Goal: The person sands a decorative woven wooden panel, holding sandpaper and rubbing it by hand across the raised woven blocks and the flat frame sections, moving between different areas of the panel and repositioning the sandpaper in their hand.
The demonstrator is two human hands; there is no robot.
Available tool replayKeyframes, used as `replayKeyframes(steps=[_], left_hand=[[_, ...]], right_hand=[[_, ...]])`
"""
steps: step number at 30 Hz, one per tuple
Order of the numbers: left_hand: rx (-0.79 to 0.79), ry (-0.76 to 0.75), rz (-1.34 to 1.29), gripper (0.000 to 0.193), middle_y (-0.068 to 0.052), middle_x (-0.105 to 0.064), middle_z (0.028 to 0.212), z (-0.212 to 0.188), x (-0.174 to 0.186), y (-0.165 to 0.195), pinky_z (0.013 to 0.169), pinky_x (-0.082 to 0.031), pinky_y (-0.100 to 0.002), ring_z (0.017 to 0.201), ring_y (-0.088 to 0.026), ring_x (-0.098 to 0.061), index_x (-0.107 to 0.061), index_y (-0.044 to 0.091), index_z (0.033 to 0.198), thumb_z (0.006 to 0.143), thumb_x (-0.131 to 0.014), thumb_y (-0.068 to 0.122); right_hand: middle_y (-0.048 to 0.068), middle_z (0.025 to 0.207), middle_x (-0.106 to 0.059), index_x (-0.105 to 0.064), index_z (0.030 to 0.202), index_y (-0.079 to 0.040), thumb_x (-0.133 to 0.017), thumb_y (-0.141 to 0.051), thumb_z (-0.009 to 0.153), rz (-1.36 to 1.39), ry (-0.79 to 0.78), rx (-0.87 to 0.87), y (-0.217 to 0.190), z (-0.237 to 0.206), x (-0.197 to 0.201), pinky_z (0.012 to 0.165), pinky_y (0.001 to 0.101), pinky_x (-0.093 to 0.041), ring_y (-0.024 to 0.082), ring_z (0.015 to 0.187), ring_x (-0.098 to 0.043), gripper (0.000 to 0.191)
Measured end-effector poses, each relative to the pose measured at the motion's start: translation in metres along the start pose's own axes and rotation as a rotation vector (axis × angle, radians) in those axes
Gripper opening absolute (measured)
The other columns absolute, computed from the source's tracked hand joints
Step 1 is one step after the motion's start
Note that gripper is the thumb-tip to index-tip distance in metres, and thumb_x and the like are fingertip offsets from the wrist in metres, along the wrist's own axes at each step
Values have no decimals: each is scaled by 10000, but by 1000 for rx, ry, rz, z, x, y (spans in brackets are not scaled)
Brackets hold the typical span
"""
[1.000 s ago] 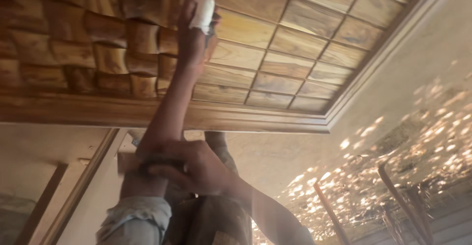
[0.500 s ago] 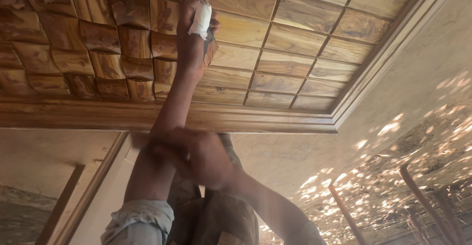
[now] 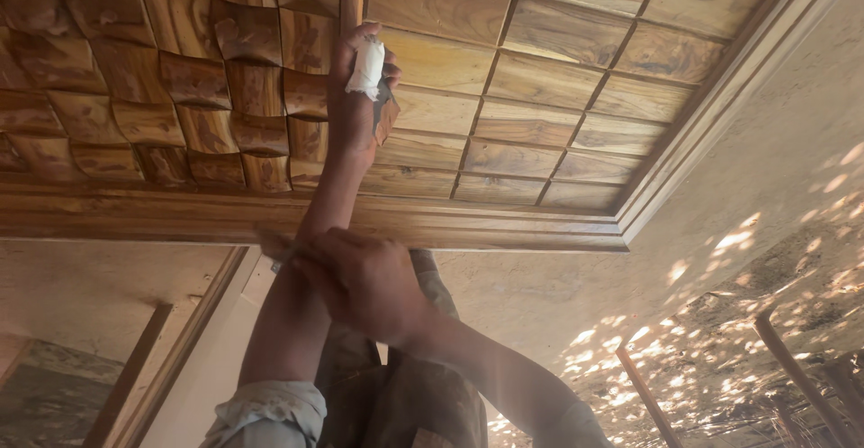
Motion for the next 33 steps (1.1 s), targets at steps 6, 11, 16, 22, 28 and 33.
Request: replayKeyframes(steps=[6,11,16,22,28,33], left_hand=[[-9,-2,75,340,-41,-580,1112,-5,-1,-2,917,-575,-296,987,-130,-620,-581,139,1356,1059,-472,14],[-26,-11,82,330,-46,-581,1115,-10,-1,-2,909,-563,-298,987,-133,-621,-585,144,1353,1056,-484,40],[-15,-3,53,340,-44,-581,1087,-14,-2,1,913,-560,-294,975,-131,-611,-576,143,1360,1055,-479,28],[7,-11,56,354,-46,-587,1054,-13,0,3,866,-578,-301,933,-142,-630,-580,142,1350,1043,-452,20],[-27,-14,43,329,-47,-560,1049,-20,-2,9,908,-576,-304,948,-140,-615,-580,141,1366,1072,-475,38],[5,-32,80,323,-38,-563,1083,-29,-17,8,928,-581,-305,962,-135,-625,-569,152,1359,1065,-466,69]], right_hand=[[87,973,-744,-719,1094,-91,-646,-202,1022,127,-300,-6,-14,-25,-16,758,387,-622,268,832,-745,151],[106,915,-729,-732,1100,-84,-691,-190,934,76,-285,54,-15,-26,-20,738,412,-604,293,795,-731,202],[77,906,-735,-740,1058,-99,-658,-198,1008,-48,-50,-83,5,-11,-14,689,383,-613,250,767,-749,138],[77,953,-742,-735,1068,-91,-642,-182,1036,189,-198,60,-18,-40,-26,779,346,-616,241,797,-741,134],[108,892,-726,-710,1047,-5,-675,-204,1050,686,-406,-261,-21,-44,-45,740,324,-584,164,744,-700,202],[46,1207,-689,-609,1358,19,-628,-181,1156,1201,-308,-382,-32,-36,-66,991,282,-533,93,1114,-644,285]])
Point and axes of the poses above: each hand's wrist, its own z-axis towards the middle knuckle, its own x-axis out of the back of the hand, y = z × x, the point moved 1 cm from there along z, towards the middle knuckle
